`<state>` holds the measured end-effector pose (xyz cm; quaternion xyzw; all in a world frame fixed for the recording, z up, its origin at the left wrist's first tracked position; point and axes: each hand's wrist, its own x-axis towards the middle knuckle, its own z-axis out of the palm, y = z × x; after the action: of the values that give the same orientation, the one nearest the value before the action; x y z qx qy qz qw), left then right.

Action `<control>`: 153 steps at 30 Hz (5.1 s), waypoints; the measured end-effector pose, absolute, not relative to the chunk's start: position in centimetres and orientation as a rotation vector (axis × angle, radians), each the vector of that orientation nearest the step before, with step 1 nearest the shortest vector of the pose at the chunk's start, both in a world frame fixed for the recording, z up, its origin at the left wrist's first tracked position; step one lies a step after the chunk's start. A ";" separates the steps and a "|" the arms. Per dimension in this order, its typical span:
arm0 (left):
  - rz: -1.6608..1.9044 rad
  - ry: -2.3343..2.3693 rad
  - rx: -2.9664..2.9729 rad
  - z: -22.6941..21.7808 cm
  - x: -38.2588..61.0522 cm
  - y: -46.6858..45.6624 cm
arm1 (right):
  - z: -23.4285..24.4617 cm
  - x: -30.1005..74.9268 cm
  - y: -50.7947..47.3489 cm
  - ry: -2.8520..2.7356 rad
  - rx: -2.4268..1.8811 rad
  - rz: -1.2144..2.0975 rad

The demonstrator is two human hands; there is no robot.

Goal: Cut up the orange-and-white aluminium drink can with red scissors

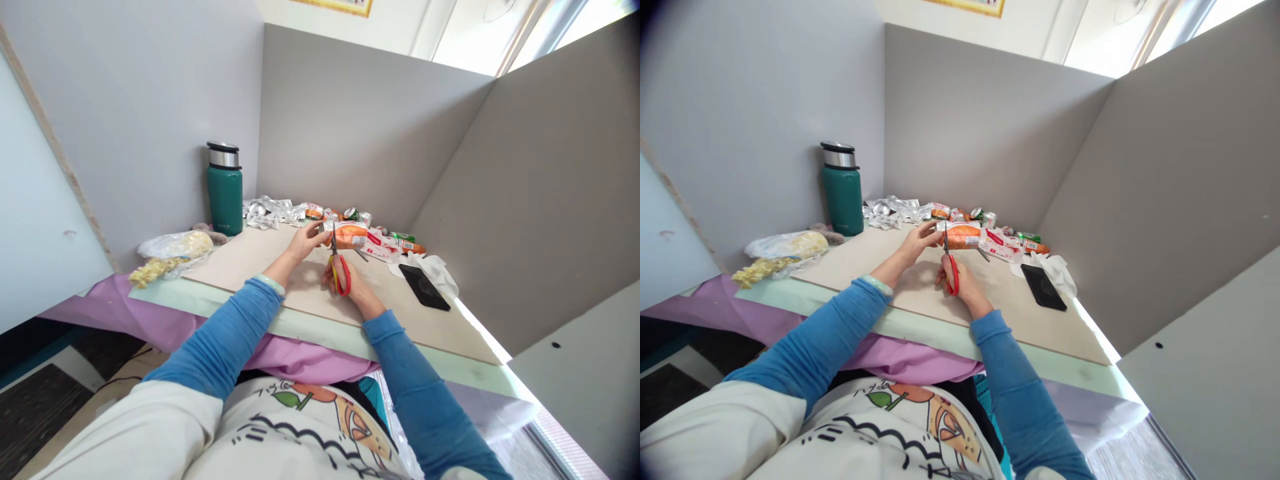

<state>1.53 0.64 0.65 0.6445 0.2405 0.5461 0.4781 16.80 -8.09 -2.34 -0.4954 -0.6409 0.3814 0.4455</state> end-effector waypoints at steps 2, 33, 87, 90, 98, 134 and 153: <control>1.325 0.593 1.569 0.7 1.5 0.6 | -2.3 16.8 -8.1 -1.592 -1.223 0.952; 1.313 0.614 1.583 0.7 2.0 0.4 | -1.4 16.1 -9.3 -1.516 -1.372 0.794; 1.426 0.657 1.627 -0.4 2.2 1.7 | -1.8 16.3 -8.7 -1.570 -1.435 0.632; 1.427 0.667 1.625 -0.3 2.2 1.6 | -1.8 16.3 -8.6 -1.562 -1.446 0.633; 1.411 0.690 1.654 -0.2 2.1 1.6 | -1.6 16.1 -8.7 -1.542 -1.472 0.647; 1.450 0.573 1.546 0.0 2.0 1.5 | -1.9 16.9 -8.0 -1.714 -1.445 0.568; 1.414 0.587 1.478 0.9 1.5 0.6 | -0.1 24.1 -9.8 -1.483 -1.646 0.287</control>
<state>1.53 0.61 0.86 0.6071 0.2411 0.5810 0.4855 24.06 -9.78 -0.12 -0.6623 -0.5966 0.1156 0.4383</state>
